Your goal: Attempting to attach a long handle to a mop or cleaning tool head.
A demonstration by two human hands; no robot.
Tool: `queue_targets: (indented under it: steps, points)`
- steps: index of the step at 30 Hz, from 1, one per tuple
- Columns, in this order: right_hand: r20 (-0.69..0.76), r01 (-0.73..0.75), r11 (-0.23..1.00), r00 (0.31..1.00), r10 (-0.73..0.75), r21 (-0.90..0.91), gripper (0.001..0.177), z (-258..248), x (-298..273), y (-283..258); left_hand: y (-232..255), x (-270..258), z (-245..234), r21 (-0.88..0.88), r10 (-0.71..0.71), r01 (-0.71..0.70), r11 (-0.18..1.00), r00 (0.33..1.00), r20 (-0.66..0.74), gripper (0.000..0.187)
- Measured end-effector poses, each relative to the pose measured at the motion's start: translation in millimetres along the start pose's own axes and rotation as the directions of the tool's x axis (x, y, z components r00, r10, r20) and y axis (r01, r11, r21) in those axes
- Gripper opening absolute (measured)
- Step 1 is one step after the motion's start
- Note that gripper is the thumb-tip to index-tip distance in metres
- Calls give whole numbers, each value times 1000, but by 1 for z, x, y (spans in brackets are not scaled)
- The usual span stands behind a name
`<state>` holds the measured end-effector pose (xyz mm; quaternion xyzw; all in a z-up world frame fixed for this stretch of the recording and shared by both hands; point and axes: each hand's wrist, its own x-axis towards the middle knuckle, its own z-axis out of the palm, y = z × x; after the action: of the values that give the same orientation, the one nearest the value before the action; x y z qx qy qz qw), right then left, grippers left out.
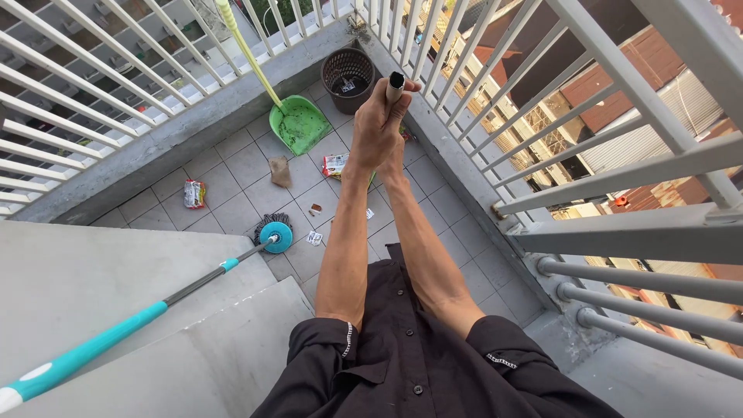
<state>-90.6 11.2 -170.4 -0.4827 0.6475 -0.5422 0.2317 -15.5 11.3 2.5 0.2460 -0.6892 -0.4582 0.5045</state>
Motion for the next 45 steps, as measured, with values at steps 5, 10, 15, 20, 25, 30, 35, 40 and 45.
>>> queue_targets:
  steps: [5,10,15,20,25,30,35,40,45]
  points:
    - [46,37,996,998,-41,80,41,-19,1,-13,11,2,10,25,13,-12,1000,999,-46,25]
    - [92,54,993,994,-64,105,53,-44,-1,-51,7,2,19,34,10,-6,999,993,-121,26]
    - [138,-77,990,986,93,-116,23,-58,0,-25,-1,-2,27,6,77,-78,997,983,-168,30]
    - [152,-126,974,976,156,-190,21,-77,-3,-27,-4,-9,40,-32,-57,51,998,975,-213,34]
    - [156,-144,971,972,174,-190,15,-89,-6,-16,-15,-15,52,-48,-92,84,995,968,-232,35]
    - [150,-150,975,973,174,-162,14,-91,-6,-8,-22,-17,56,-60,-83,73,996,977,-198,35]
    - [144,-119,988,981,132,-100,16,-79,4,2,-24,-8,50,-30,-45,40,999,982,-181,35]
    - [148,-128,991,980,133,-42,16,-65,9,-4,-24,-1,36,-6,-67,67,998,982,-175,34]
    - [153,-45,999,987,47,-20,17,-42,17,-4,-28,7,17,26,-33,39,999,978,-205,32]
